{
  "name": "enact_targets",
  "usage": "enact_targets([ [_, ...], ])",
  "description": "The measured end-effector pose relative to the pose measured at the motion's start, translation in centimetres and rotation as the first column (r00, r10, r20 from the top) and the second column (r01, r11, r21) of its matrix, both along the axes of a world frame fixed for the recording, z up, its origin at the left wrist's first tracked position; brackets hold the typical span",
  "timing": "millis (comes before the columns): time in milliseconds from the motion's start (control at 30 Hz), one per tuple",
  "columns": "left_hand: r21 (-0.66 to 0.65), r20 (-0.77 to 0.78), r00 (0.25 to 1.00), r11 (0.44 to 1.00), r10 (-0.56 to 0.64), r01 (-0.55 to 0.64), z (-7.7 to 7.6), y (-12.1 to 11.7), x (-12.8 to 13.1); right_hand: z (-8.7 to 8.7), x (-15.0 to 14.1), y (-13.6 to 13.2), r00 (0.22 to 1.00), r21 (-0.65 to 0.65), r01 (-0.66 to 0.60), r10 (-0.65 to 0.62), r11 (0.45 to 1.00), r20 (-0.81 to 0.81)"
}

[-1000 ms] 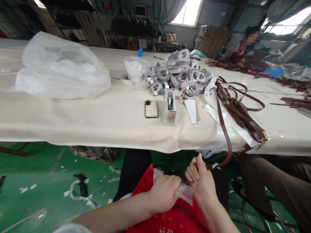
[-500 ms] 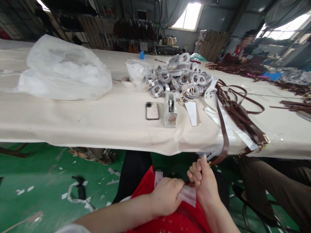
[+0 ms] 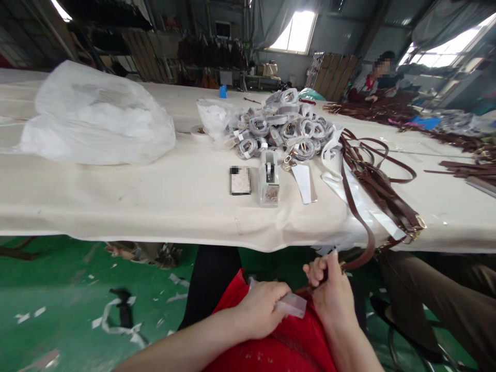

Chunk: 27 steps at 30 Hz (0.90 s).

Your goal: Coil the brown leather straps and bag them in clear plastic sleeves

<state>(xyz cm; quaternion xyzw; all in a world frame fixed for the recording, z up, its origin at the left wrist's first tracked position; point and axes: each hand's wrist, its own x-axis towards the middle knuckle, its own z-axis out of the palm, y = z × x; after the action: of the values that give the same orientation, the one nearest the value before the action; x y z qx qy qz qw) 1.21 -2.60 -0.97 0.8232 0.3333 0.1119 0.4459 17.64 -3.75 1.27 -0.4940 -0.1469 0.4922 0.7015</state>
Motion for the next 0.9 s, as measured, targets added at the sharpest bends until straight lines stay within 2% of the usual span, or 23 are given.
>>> enact_targets([
  [67,-0.110,0.073,0.996,0.993,0.050,-0.042,-0.2,0.3,-0.2,-0.5,0.4,-0.2,0.999,0.018,-0.045,0.045,0.999,-0.021],
  [100,-0.175,0.109,0.991,0.983,0.082,-0.062,-0.2,0.3,-0.2,-1.0,0.2,-0.5,0.993,0.005,-0.116,0.116,0.993,-0.016],
  [167,-0.293,0.181,0.974,0.953,0.135,-0.078,-0.1,0.4,-0.2,-2.3,-0.6,-1.3,0.949,-0.055,-0.314,0.315,0.948,0.011],
  [233,-0.310,0.240,0.955,0.946,0.175,-0.096,0.0,0.4,-0.3,-3.3,-1.4,-2.1,0.890,-0.120,-0.440,0.450,0.890,0.076],
  [300,-0.263,0.260,0.936,0.950,0.236,-0.167,-0.1,0.5,-0.5,-3.6,-1.4,-2.5,0.888,-0.132,-0.399,0.418,0.908,0.193],
  [367,-0.252,0.269,0.896,0.924,0.353,-0.288,-0.6,0.7,-1.0,-3.3,-0.5,-2.5,0.919,-0.083,-0.261,0.273,0.962,0.285],
  [467,-0.365,0.311,0.821,0.857,0.480,-0.363,-1.5,1.3,-1.6,-2.8,1.1,-2.6,0.930,-0.043,-0.172,0.177,0.984,0.321],
  [567,-0.413,0.375,0.808,0.862,0.454,-0.293,-1.0,1.9,-1.8,-3.1,1.2,-3.1,0.874,-0.100,-0.281,0.297,0.955,0.385],
  [667,-0.376,0.450,0.828,0.912,0.335,-0.164,0.8,2.2,-1.6,-3.8,0.0,-3.5,0.757,-0.201,-0.485,0.524,0.851,0.392],
  [733,-0.354,0.474,0.841,0.931,0.260,-0.088,2.0,2.3,-1.3,-4.1,-0.8,-3.7,0.701,-0.234,-0.559,0.604,0.796,0.379],
  [800,-0.341,0.465,0.852,0.937,0.240,-0.078,2.7,2.5,-1.1,-4.1,-1.2,-3.7,0.705,-0.241,-0.547,0.597,0.802,0.383],
  [900,-0.326,0.402,0.849,0.920,0.344,-0.218,2.8,3.0,-1.0,-3.9,-1.3,-3.7,0.759,-0.241,-0.463,0.522,0.853,0.389],
])
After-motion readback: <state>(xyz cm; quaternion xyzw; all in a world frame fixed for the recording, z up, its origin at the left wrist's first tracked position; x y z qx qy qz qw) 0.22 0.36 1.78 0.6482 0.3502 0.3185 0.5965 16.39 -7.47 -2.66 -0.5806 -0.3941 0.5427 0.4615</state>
